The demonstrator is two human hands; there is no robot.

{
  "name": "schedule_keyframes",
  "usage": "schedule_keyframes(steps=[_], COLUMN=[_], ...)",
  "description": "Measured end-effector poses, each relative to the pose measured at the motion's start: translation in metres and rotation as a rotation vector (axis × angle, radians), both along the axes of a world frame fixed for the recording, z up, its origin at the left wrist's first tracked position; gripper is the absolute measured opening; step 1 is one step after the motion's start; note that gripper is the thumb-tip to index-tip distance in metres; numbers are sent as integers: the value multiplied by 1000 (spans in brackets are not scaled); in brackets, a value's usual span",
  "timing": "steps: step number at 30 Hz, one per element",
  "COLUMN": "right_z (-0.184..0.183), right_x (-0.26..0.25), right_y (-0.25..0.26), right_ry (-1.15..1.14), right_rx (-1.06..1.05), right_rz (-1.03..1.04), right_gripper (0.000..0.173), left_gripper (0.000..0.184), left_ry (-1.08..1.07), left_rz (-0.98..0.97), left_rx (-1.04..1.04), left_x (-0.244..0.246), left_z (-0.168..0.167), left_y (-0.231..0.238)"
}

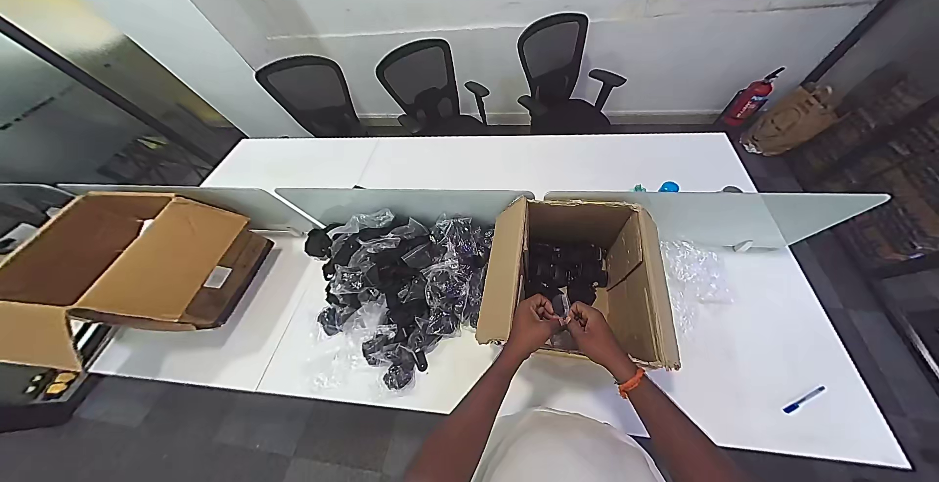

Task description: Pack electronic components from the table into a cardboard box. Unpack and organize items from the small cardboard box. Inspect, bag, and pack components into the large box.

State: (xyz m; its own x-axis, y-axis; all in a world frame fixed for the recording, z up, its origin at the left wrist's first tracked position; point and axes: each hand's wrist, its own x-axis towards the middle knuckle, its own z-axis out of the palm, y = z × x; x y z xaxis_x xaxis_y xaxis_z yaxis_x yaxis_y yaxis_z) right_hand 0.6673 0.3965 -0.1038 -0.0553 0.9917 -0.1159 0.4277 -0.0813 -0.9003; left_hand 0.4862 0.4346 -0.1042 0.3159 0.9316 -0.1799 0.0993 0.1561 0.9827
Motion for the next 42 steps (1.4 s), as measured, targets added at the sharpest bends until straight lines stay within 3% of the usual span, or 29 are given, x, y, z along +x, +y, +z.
schedule_keyframes(steps=[8, 15, 18, 22, 24, 26, 31, 36, 42], right_z=[1, 3, -2, -2, 1, 0, -6, -4, 10], right_x=[-6, 9, 12, 2, -3, -6, -14, -15, -20], right_y=[0, 6, 4, 3, -1, -5, -9, -6, -9], right_ry=[-52, 543, 615, 317, 87, -87, -313, -440, -550], right_rx=[7, -184, -186, 46, 183, 317, 331, 150, 105], right_rz=[-58, -282, -236, -245, -247, -183, -103, -71, -41], right_gripper=[12, 20, 23, 11, 28, 28, 19, 55, 92], left_gripper=[24, 26, 23, 21, 21, 21, 21, 20, 20], left_ry=[95, -183, -210, -219, -212, -206, -205, -190, -185], left_rz=[77, 261, 252, 234, 231, 210, 133, 110, 111], left_rx=[95, -28, -19, 51, 51, 46, 89, 119, 129], left_x=[5, 0, 2, 1, 0, 0, -3, -3, -3], left_z=[5, 3, 2, -2, -2, -1, 0, 0, 0], left_y=[-7, 2, -1, 0, 0, 0, -3, -5, -6])
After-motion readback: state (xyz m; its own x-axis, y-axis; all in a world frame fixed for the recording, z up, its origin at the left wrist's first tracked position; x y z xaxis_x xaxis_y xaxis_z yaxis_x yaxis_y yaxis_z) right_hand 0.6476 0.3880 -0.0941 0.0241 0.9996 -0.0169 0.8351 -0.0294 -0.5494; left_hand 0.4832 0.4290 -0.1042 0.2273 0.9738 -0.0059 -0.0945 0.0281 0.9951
